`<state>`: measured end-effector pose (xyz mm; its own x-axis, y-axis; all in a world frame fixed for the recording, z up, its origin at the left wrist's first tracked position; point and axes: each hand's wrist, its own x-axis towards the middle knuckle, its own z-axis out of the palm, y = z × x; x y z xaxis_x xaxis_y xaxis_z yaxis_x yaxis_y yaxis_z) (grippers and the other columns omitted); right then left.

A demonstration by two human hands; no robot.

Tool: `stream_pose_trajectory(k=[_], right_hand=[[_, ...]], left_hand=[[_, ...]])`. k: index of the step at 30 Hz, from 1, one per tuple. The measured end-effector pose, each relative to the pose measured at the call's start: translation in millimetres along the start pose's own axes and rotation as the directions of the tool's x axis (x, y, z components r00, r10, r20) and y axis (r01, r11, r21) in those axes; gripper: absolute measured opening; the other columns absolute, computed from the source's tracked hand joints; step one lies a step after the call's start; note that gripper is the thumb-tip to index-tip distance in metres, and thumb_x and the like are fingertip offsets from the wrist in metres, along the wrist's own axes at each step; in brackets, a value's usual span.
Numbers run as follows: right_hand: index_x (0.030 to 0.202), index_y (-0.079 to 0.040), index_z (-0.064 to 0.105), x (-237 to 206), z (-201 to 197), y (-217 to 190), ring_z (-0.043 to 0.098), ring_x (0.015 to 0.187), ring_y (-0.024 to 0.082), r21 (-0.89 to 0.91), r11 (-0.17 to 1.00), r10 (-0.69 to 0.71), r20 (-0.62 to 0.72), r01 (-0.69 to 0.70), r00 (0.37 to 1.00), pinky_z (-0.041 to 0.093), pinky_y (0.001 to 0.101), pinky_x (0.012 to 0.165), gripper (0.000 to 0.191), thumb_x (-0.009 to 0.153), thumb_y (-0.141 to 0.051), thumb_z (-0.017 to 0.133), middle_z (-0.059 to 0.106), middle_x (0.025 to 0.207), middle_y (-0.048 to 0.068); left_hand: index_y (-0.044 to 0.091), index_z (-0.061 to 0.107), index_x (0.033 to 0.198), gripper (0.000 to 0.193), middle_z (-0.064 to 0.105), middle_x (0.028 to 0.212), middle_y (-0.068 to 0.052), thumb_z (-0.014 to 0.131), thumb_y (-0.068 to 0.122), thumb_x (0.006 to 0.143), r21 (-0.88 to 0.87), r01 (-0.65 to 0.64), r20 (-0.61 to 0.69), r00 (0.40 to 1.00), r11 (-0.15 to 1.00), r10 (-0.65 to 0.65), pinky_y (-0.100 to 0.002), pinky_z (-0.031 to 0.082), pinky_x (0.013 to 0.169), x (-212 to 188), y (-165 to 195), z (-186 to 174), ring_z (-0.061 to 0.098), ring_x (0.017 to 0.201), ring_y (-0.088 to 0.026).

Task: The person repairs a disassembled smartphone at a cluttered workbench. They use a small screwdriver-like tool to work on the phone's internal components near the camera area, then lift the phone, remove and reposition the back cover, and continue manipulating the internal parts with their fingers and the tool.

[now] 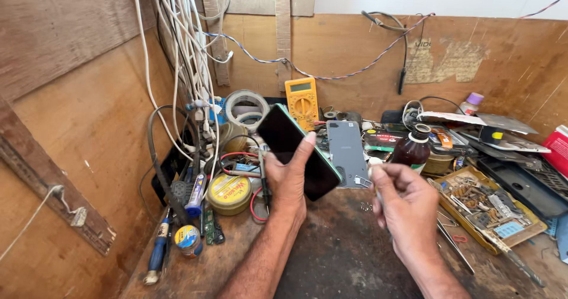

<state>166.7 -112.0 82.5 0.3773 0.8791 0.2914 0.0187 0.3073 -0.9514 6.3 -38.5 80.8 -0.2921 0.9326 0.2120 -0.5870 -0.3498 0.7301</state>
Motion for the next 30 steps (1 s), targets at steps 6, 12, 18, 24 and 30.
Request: stream_pose_trajectory(k=[6,12,18,24,30], right_hand=[[0.091,0.0,0.067,4.4,-3.3,-4.9,0.037,0.042,0.005,-0.092,0.925,0.38,0.222,-0.369,0.898,0.024,0.0224,0.034,0.034,0.09,-0.033,0.073,0.056,0.063,-0.001],[0.101,-0.002,0.074,4.7,-10.6,-4.4,0.045,0.049,0.007,-0.177,0.88,0.472,0.215,-0.441,0.855,0.032,0.025,0.039,0.034,0.096,-0.034,0.065,0.057,0.069,-0.002],[0.108,0.002,0.072,-0.8,-15.6,-4.1,0.048,0.049,0.01,-0.054,0.922,0.386,0.165,-0.383,0.908,0.038,0.0276,0.039,0.033,0.097,-0.026,0.06,0.056,0.067,0.002],[0.105,0.004,0.072,-5.6,-12.3,-7.6,0.046,0.047,0.01,0.026,0.899,0.424,0.191,-0.437,0.885,0.033,0.0254,0.037,0.04,0.096,-0.034,0.067,0.049,0.06,0.001],[0.096,0.008,0.071,-4.5,-10.4,-3.1,0.038,0.042,0.009,-0.033,0.95,0.313,0.157,-0.312,0.937,0.026,0.0255,0.036,0.031,0.088,-0.021,0.079,0.05,0.056,-0.001]], left_hand=[[0.008,0.063,0.12,0.052,0.071,0.103,-0.002,0.081,0.039,0.083,-0.193,0.303,0.303,0.923,0.933,-0.237,-0.03,0.058,0.082,-1.6,-11.3,-2.1,0.069,0.091,-0.012],[0.004,0.059,0.118,0.059,0.065,0.099,-0.009,0.068,0.06,0.1,-0.338,0.625,0.462,0.761,0.703,-0.455,-0.043,0.058,0.073,2.4,-24.5,-7.3,0.065,0.083,-0.023],[0.011,0.058,0.131,0.063,0.071,0.119,-0.015,0.036,0.059,0.097,-0.348,0.697,0.546,0.695,0.627,-0.468,-0.051,0.058,0.09,2.3,-23.3,-0.5,0.069,0.106,-0.029],[0.006,0.057,0.134,0.054,0.071,0.12,-0.012,0.033,0.046,0.108,-0.08,0.481,0.276,0.852,0.873,-0.444,-0.046,0.057,0.094,3.5,-33.1,-2.5,0.069,0.11,-0.027],[0.003,0.058,0.135,0.055,0.072,0.121,-0.009,0.059,0.046,0.1,0.181,0.324,0.344,0.864,0.929,-0.368,-0.038,0.056,0.091,0.2,-28.4,0.6,0.068,0.109,-0.019]])
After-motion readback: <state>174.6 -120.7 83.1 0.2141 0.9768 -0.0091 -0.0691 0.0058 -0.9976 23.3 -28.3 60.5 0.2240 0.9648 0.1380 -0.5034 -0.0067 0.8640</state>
